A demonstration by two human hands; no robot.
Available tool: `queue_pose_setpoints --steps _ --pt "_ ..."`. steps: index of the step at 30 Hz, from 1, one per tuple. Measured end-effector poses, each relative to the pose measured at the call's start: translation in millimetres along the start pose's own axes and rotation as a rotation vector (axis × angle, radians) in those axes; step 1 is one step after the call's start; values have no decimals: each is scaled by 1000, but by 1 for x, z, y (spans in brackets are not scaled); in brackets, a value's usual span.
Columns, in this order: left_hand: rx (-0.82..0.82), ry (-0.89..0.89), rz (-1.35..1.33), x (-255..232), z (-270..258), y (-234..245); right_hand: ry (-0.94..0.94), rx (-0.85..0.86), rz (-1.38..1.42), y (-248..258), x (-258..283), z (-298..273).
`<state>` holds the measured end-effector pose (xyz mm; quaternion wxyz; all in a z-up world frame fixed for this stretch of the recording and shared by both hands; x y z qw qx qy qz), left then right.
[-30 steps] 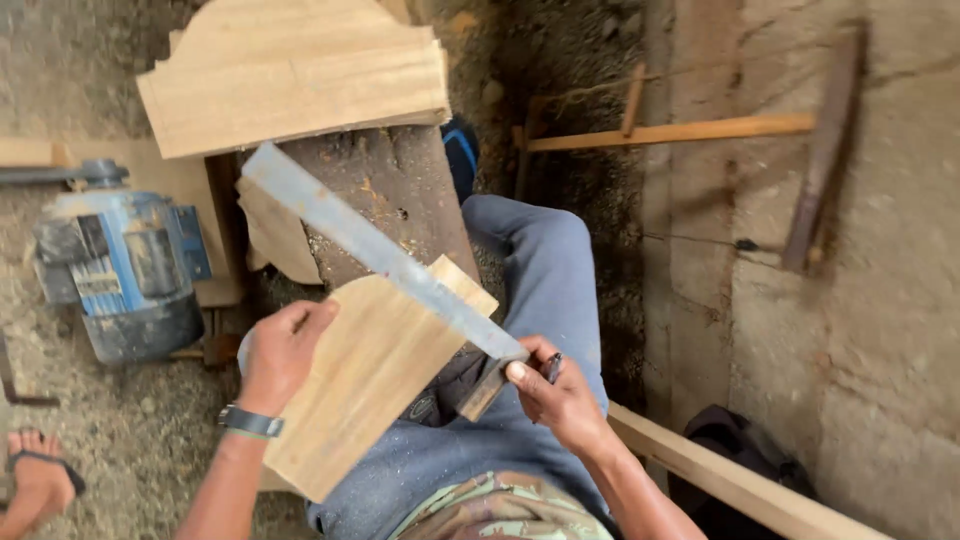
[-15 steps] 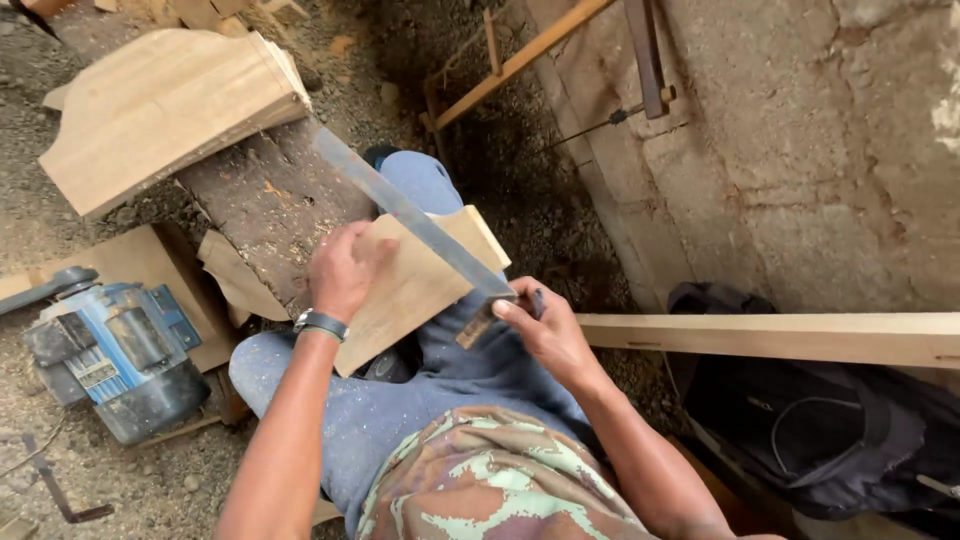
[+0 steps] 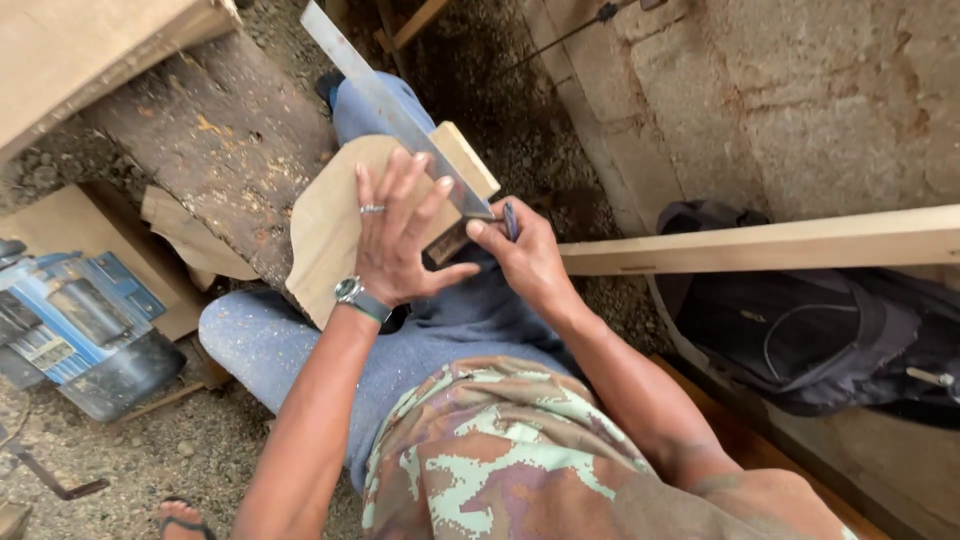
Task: The person sits on the floor and uses a metal square ruler and a pen to mark lines on a piece of wood resting on their lap. They repeatedly position the ruler and draw lines to create a pattern on the wood surface.
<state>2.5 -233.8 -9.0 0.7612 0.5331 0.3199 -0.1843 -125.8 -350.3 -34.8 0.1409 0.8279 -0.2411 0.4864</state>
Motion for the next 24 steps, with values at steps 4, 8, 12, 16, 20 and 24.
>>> queue_pose_setpoints --steps 4,8,12,16,20,24 --pt "-47 -17 36 10 -6 -11 -34 -24 6 3 -25 7" --pt "-82 -47 97 8 -10 -13 -49 -82 69 1 -14 -6" --pt "-115 -62 138 8 -11 -15 -35 -108 109 2 -13 -9" --pt "-116 -68 160 11 -12 -18 -14 -137 103 3 -12 -10" --pt "-125 -64 188 10 -12 -18 -14 -141 87 2 -9 -11" --pt "-134 -62 199 11 -12 -17 -17 -129 94 1 -6 -11"
Point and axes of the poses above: each hand's wrist, its own z-axis towards the middle knuckle, its own y-axis out of the back of the hand, x = y × z, the point moved 8 cm from there along z, towards the middle knuckle, and after that the axes turned 11 degrees about x, right-handed, at the moved point
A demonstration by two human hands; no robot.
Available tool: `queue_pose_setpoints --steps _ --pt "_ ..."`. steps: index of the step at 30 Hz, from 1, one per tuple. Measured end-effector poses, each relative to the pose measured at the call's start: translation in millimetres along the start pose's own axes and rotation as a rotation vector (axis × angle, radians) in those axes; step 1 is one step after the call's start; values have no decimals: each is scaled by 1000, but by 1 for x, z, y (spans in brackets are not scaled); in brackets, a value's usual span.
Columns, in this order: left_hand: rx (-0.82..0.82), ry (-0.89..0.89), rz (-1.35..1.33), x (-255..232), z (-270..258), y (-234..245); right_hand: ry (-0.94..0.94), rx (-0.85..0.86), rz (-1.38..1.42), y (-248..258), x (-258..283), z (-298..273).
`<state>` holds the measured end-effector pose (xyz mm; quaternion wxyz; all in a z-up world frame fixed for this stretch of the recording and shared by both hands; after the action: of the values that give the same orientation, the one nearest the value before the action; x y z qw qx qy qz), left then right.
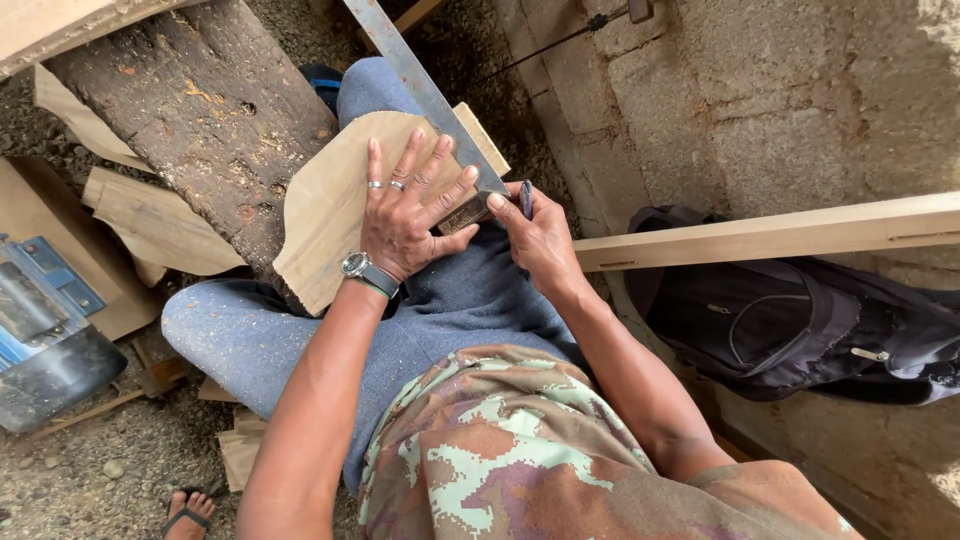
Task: The person sits on the floor and uses a metal square ruler and a pen to mark lines on a piece of wood resting on their lap. They repeatedly position the ruler and draw lines to create a pattern on the wood surface.
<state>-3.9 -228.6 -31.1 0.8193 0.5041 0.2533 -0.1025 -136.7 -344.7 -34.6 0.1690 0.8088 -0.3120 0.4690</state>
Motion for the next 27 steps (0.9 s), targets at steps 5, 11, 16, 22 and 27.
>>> queue_pose_setpoints --steps 5,11,16,22,27 --pt "7 4 -9 1 1 1 3 -3 8 -1 2 0" --pt "6 10 -12 1 2 1 42 -5 -51 6 -10 11" --pt "-2 5 -13 1 2 1 67 19 -114 8 -10 13" --pt "4 22 -13 0 2 1 86 23 -169 7 0 11" --pt "15 47 -21 6 -2 -3 67 -290 -115 53 40 7"
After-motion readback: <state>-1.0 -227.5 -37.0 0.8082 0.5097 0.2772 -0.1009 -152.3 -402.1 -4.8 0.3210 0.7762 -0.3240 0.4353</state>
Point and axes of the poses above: each hand's wrist, its own z-axis towards the middle knuckle, its own y-axis out of the back of the hand, x = y × z, the point moved 8 cm from there along z, towards the middle knuckle, and after that the axes turned 11 degrees about x, right-handed, at the moved point
